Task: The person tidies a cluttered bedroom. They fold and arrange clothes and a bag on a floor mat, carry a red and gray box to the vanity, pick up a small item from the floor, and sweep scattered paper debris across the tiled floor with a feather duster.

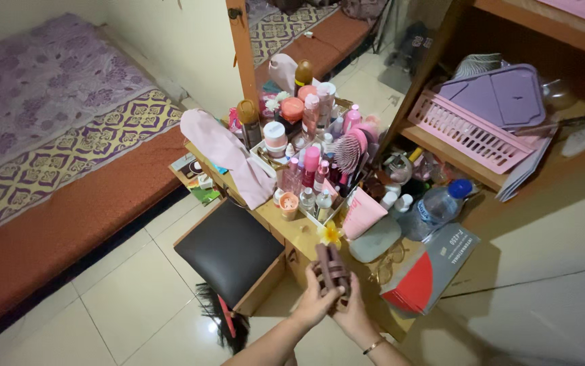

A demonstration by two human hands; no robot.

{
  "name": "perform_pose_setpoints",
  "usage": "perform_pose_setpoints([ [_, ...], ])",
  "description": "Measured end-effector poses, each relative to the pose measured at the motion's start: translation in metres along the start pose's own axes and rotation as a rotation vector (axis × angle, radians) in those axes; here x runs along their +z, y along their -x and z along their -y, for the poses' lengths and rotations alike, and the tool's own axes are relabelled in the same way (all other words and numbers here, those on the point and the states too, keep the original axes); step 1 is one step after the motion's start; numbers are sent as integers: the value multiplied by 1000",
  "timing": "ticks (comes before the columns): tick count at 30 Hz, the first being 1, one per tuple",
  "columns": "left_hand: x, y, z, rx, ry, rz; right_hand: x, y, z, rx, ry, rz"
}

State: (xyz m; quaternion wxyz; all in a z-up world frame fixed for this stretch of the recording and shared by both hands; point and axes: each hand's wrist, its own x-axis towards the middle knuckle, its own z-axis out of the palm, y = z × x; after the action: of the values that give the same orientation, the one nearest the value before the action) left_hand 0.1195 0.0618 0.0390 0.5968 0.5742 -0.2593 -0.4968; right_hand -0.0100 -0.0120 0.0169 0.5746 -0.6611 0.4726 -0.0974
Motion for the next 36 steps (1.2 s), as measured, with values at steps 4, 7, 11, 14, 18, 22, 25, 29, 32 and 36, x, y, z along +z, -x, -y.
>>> perform_pose_setpoints([
  [4, -10, -10, -8, -144, 53, -52, 1, -16, -33, -211, -117, -213],
  [7, -19, -18, -12, -309, 153, -110, -6, -20, -58, -324, -198, -280],
  [11, -23, -25, -11, -340, 15, 67, -18, -14, -60, 71, -486, -219],
  [14, -19, -29, -3, -351, -46, 117, -23, -7, -51, 392, -655, -237],
  [18, -15, -41, 10, -333, -27, 57, -24, -11, -51, 498, -742, -180],
  [22, -15, -48, 17, -344, -47, -19, -17, -16, -65, 367, -935, -242],
  [25, -12, -48, 20, -347, -36, -52, -11, -10, -74, 278, -966, -304],
  [29, -1, -40, 30, -287, 35, -166, 5, 6, -79, 250, -889, -451],
  [32, 8, -36, 38, -349, 170, -256, 4, 11, -83, 354, -870, -432],
  [36, 14, -34, 46, -445, 355, -268, -6, 15, -93, 489, -973, -277],
])
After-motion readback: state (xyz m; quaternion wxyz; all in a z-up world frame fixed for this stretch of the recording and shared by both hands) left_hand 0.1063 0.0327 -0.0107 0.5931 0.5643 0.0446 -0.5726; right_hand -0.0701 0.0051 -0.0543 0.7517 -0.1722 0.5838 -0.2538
